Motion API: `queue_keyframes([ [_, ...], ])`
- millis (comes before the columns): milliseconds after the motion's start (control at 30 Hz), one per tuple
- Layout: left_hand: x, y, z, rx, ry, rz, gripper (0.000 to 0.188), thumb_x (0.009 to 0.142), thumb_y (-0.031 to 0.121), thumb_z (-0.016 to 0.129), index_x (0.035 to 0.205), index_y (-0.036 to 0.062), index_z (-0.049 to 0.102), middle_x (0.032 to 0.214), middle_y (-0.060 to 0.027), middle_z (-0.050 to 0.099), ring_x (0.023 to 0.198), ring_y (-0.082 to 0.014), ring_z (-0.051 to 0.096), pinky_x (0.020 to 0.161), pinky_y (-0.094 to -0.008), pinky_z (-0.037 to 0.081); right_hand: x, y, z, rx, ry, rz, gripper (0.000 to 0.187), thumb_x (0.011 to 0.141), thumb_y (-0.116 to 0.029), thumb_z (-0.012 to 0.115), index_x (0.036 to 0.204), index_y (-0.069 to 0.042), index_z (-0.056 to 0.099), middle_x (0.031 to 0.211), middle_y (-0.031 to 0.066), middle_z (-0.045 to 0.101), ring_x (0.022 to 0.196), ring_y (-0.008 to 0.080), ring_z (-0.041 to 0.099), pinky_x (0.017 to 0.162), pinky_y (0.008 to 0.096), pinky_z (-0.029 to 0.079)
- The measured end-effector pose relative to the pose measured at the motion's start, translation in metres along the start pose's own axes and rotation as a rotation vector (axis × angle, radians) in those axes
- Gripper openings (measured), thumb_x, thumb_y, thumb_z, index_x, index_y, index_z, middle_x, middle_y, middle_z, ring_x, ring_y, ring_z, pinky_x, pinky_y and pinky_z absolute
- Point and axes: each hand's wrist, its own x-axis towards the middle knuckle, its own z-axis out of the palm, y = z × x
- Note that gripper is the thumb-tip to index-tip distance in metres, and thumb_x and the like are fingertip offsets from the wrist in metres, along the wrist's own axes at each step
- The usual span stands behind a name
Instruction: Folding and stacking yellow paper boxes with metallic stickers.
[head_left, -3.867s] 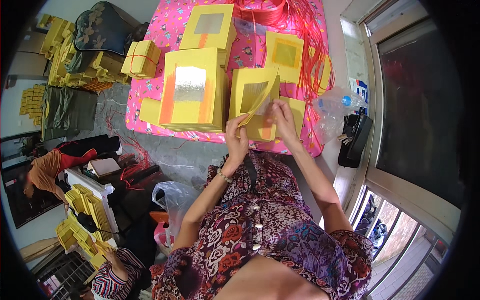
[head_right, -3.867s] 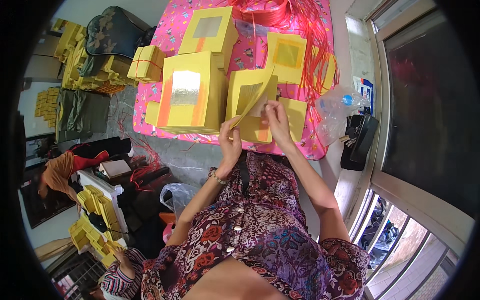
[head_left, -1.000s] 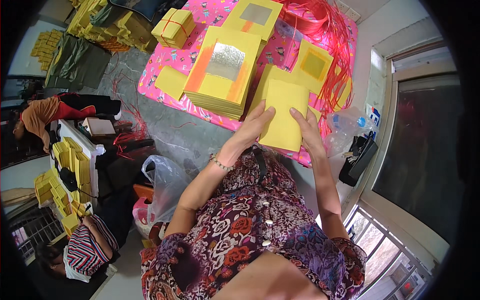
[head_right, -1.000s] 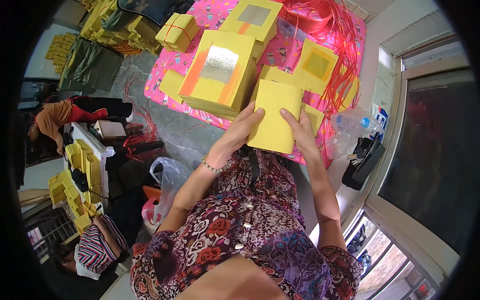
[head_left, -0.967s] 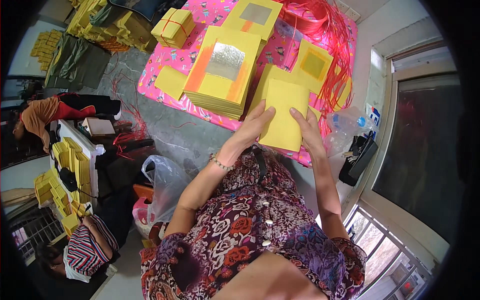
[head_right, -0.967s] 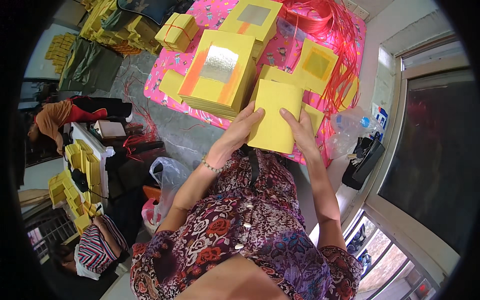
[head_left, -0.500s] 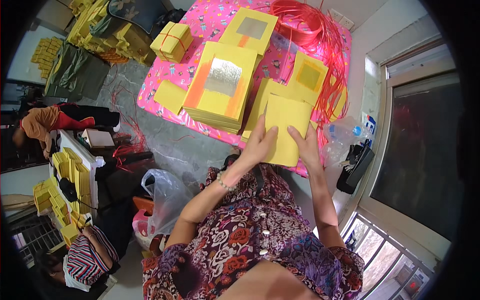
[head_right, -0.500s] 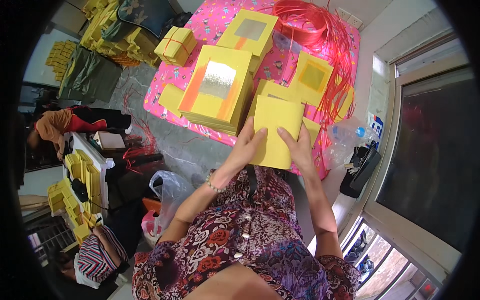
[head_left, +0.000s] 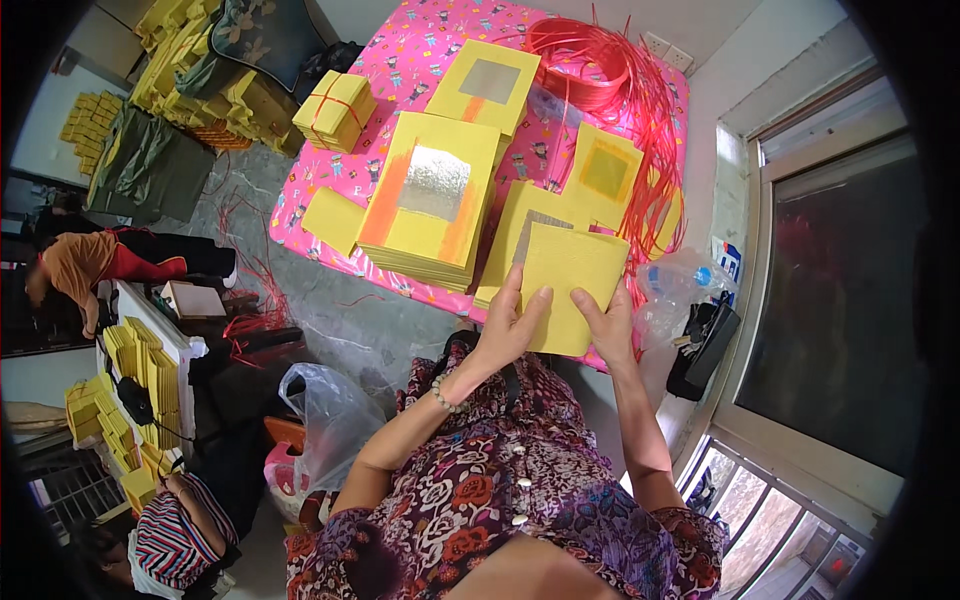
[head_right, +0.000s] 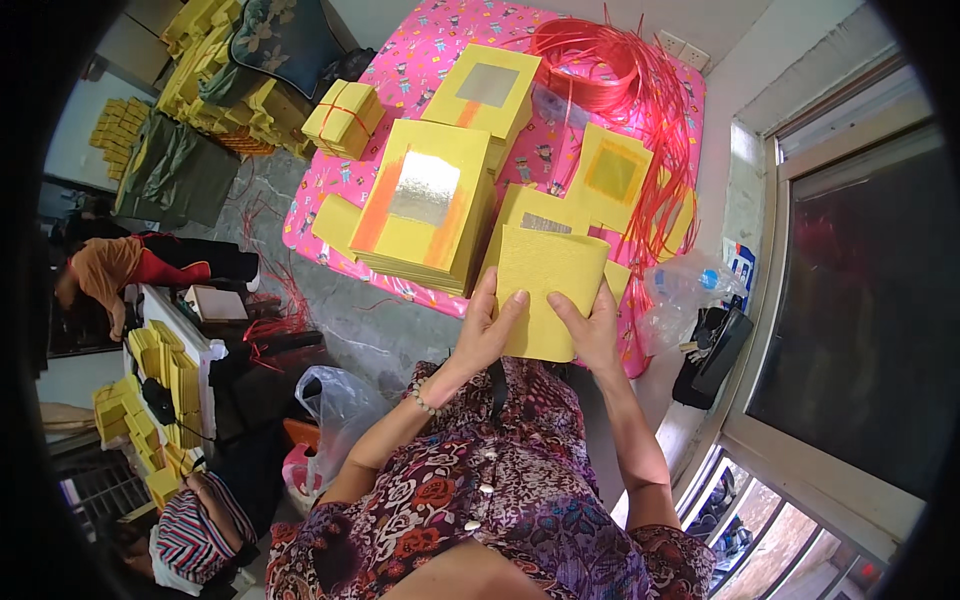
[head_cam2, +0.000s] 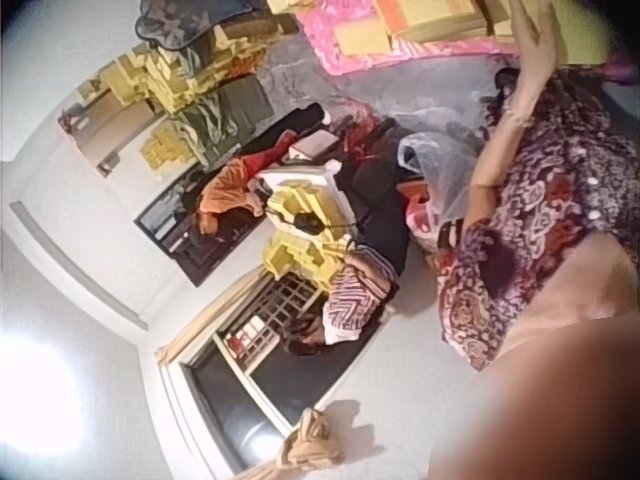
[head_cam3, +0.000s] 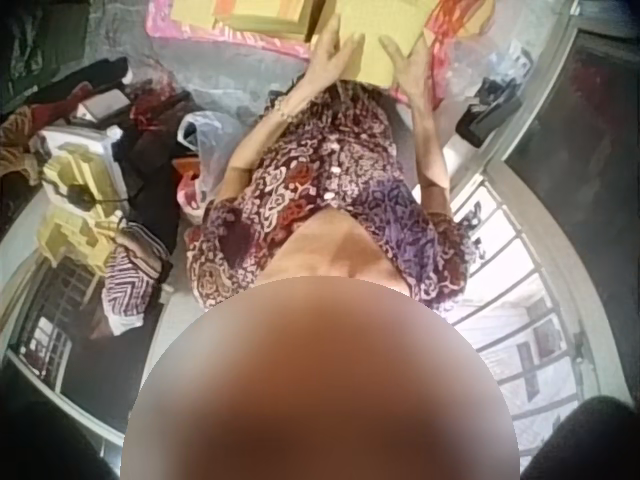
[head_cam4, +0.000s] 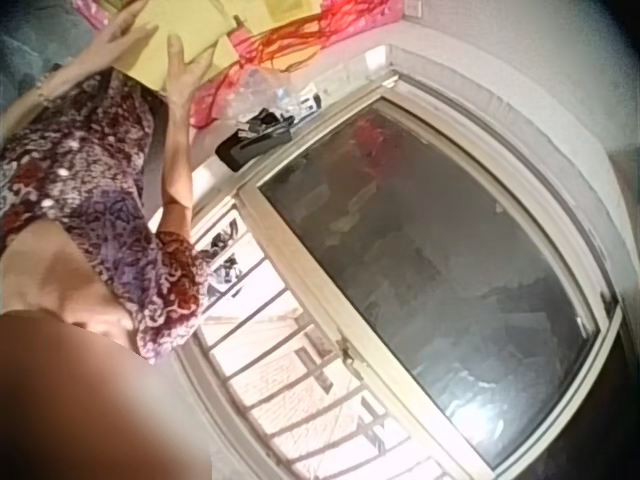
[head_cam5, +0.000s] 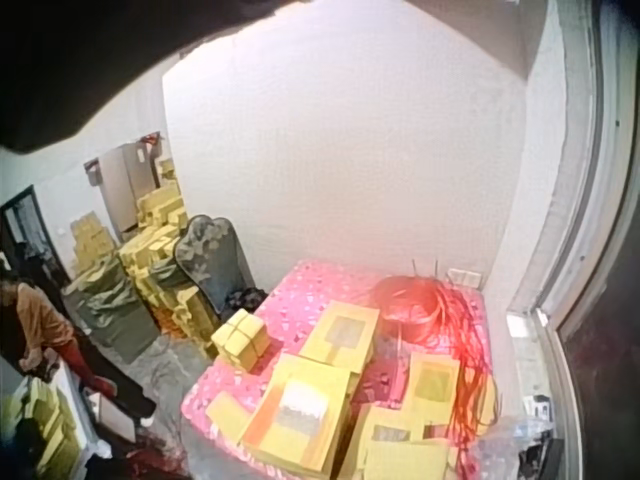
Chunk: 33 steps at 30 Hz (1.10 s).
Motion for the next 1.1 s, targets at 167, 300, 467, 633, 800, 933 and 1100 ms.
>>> queue_keyframes([
  [167, -0.001, -0.004, -0.001, 0.028, -0.013, 0.014, 0.032, 0.097, 0.013, 0.048, 0.125, -0.0003, 0.041, 0.115, -0.0075, 0.054, 0.106, -0.0106, 0.05, 0.089, -0.0254, 0.042, 0.001, -0.002, 0.0, -0.004, -0.004, 0.009, 0.043, 0.085, -0.005, 0.064, 0.123, 0.001, 0.045, 0.11, 0.0083, 0.059, 0.099, 0.0143, 0.058, 0.084, 0.028, 0.048],
  [300, 0.002, -0.01, 0.0, 0.011, -0.003, -0.025, 0.033, 0.097, 0.013, 0.048, 0.126, -0.0003, 0.041, 0.115, -0.0072, 0.054, 0.106, -0.0107, 0.05, 0.089, -0.0256, 0.042, 0.003, -0.007, 0.002, -0.035, 0.005, 0.033, 0.041, 0.085, -0.004, 0.064, 0.121, 0.001, 0.046, 0.109, 0.0083, 0.06, 0.097, 0.0138, 0.059, 0.083, 0.0275, 0.049],
  [467, 0.005, -0.017, -0.009, -0.192, 0.016, -0.215, 0.033, 0.096, 0.01, 0.048, 0.126, -0.0001, 0.041, 0.118, -0.0076, 0.056, 0.106, -0.0117, 0.053, 0.09, -0.0264, 0.043, 0.004, 0.001, 0.006, -0.025, -0.008, 0.072, 0.04, 0.085, -0.003, 0.063, 0.121, 0.002, 0.047, 0.108, 0.0083, 0.061, 0.097, 0.0134, 0.059, 0.082, 0.0271, 0.049],
  [633, 0.004, -0.024, -0.01, -0.14, 0.06, -0.221, 0.036, 0.095, 0.009, 0.049, 0.128, -0.0011, 0.039, 0.118, -0.0097, 0.055, 0.107, -0.0123, 0.052, 0.089, -0.0263, 0.043, 0.005, 0.011, 0.011, 0.004, 0.005, 0.085, 0.039, 0.085, -0.003, 0.064, 0.12, 0.002, 0.049, 0.106, 0.0082, 0.062, 0.095, 0.0129, 0.059, 0.082, 0.0265, 0.049],
  [800, 0.003, -0.029, -0.013, -0.101, 0.106, -0.21, 0.038, 0.095, 0.01, 0.049, 0.129, -0.0015, 0.039, 0.119, -0.0101, 0.055, 0.107, -0.0131, 0.052, 0.09, -0.0266, 0.042, 0.016, 0.017, 0.004, 0.139, 0.04, 0.132, 0.025, 0.09, -0.011, 0.059, 0.111, 0.002, 0.053, 0.1, 0.0067, 0.063, 0.087, 0.0093, 0.059, 0.075, 0.0242, 0.049],
  [933, 0.003, -0.041, -0.02, -0.098, 0.098, -0.207, 0.037, 0.094, 0.01, 0.051, 0.128, -0.0009, 0.042, 0.118, -0.0094, 0.056, 0.107, -0.0131, 0.052, 0.09, -0.0258, 0.041, 0.022, 0.027, 0.001, 0.1, 0.069, 0.121, 0.017, 0.093, -0.014, 0.057, 0.101, 0.001, 0.056, 0.091, 0.0038, 0.064, 0.079, 0.0059, 0.058, 0.071, 0.021, 0.048],
  [1100, 0.001, -0.042, -0.024, -0.102, 0.091, -0.263, 0.035, 0.094, 0.009, 0.052, 0.126, 0.0, 0.044, 0.116, -0.0083, 0.058, 0.106, -0.0126, 0.053, 0.089, -0.0258, 0.042, 0.026, 0.029, -0.003, 0.112, 0.097, 0.136, 0.014, 0.093, -0.014, 0.057, 0.095, -0.001, 0.057, 0.085, 0.0013, 0.063, 0.075, 0.0041, 0.056, 0.067, 0.0195, 0.046],
])
